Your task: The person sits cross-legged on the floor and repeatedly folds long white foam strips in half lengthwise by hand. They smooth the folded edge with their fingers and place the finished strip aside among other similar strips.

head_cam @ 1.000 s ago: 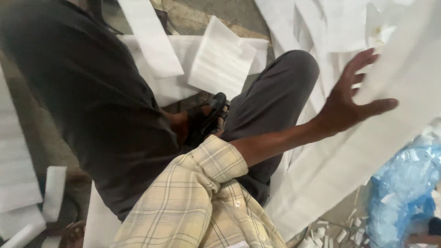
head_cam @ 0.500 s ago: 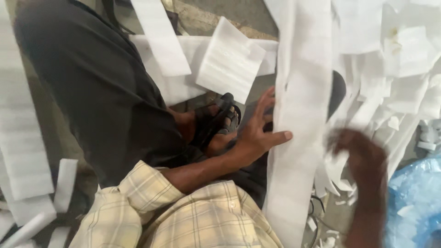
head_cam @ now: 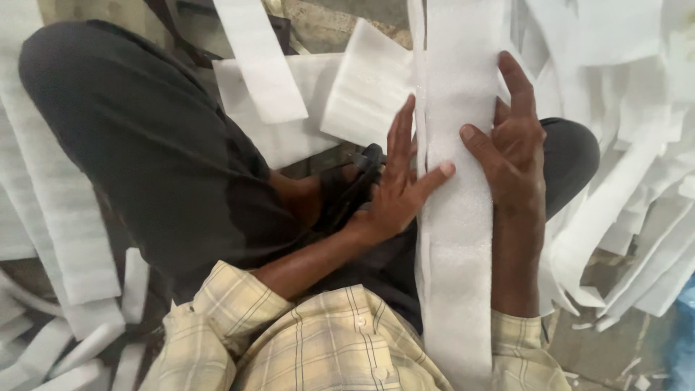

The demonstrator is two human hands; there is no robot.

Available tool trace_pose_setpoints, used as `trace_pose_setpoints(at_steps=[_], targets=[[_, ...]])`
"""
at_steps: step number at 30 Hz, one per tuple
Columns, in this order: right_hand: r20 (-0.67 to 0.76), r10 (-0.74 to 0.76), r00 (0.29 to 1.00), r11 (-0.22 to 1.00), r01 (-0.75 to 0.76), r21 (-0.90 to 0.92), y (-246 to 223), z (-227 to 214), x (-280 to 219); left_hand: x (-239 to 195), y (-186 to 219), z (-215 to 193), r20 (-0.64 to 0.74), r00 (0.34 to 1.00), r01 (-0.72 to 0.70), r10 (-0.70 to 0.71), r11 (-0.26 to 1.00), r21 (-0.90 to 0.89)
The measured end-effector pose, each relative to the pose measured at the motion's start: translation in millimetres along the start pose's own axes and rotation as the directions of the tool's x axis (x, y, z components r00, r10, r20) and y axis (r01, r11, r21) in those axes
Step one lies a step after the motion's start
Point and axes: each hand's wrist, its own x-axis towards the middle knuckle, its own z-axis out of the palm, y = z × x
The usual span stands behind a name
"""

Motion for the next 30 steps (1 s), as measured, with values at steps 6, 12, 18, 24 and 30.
trace_pose_setpoints(at_steps=[6,12,18,24,30], targets=[[-0.031,-0.153,0.988,0.987,0.154,0.039,-5,-7,1,-1,-5,11,0.016,0.997,-0.081,0.081,0.996,-0.029],[-0.087,0.012,0.996,0.991,-0.001,0.131,14,-5,2,-7,-16,11,0.008,0.996,-0.091,0.091,0.996,-0.023],[0.105,0.084,0.991,0.995,-0.089,0.044,8,-11,-1,-7,-5,-1,0.063,0.998,0.010,-0.014,0.998,0.058],[0.164,0.052,0.985,0.995,-0.064,0.069,15,3,9,-6,0,-10,0.001,0.996,-0.082,0.085,0.959,0.273],[0.165,0.009,0.986,0.974,-0.046,0.221,31,16,18,-5,9,-13,-0.065,0.981,-0.159,0.185,0.945,0.286]])
